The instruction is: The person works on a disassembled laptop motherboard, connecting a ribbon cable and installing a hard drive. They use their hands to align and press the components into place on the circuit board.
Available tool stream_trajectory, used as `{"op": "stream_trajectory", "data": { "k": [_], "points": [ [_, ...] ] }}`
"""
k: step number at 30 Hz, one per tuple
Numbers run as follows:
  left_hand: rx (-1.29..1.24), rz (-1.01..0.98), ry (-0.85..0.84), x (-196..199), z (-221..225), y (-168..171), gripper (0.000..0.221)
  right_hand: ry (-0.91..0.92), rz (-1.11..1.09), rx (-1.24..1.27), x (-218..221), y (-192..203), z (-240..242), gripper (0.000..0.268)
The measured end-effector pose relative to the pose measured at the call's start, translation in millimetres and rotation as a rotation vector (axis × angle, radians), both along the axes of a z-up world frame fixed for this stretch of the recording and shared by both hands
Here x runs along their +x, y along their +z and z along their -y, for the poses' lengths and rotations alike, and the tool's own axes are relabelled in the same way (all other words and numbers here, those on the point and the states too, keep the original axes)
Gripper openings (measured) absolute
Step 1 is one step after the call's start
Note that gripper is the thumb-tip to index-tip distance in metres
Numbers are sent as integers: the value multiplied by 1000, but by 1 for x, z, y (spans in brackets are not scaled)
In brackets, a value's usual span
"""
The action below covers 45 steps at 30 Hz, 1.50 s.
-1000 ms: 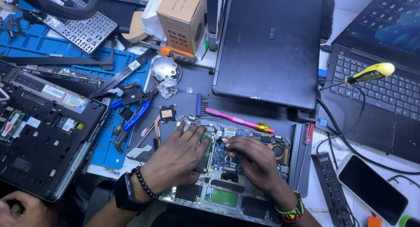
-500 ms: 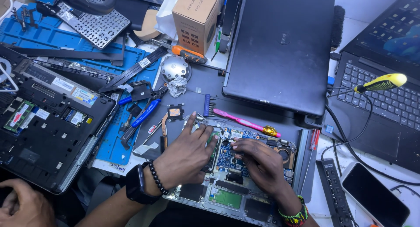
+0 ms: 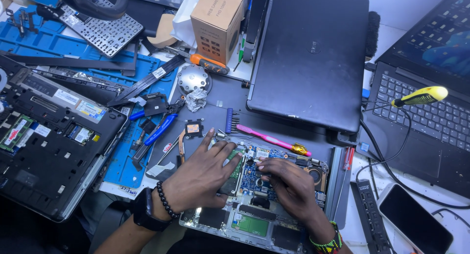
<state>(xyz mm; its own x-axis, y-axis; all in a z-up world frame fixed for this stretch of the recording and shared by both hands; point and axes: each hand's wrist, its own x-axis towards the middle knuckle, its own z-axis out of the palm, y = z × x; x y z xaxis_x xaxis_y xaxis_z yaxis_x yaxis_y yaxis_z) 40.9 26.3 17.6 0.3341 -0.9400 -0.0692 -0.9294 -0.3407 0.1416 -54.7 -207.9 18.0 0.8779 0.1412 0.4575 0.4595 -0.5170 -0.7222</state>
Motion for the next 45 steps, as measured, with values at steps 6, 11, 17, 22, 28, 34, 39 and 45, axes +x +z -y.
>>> {"op": "stream_trajectory", "data": {
  "k": [6,11,17,22,28,34,39,45],
  "points": [
    [-29,11,2,2,3,-2,105,-14,-24,-9,-1,-1,-1,10],
    [-67,-46,8,4,2,0,104,-14,-31,-5,-1,0,-1,11],
    [-128,-144,24,6,0,7,103,-25,-63,-31,-2,-1,-3,11],
    [-194,-107,4,7,-2,4,106,-44,-54,-10,-2,-3,-3,12],
    [-258,-119,8,6,-6,-4,94,-14,-74,7,-1,-2,-3,12],
    [-227,-131,35,2,-5,-9,99,9,-35,78,2,-1,-8,11],
    [-249,-130,47,-1,-7,-8,90,193,-2,-113,7,11,-10,15],
    [-298,-248,37,7,-7,-12,96,256,-52,-173,4,2,0,30]
  ]
}}
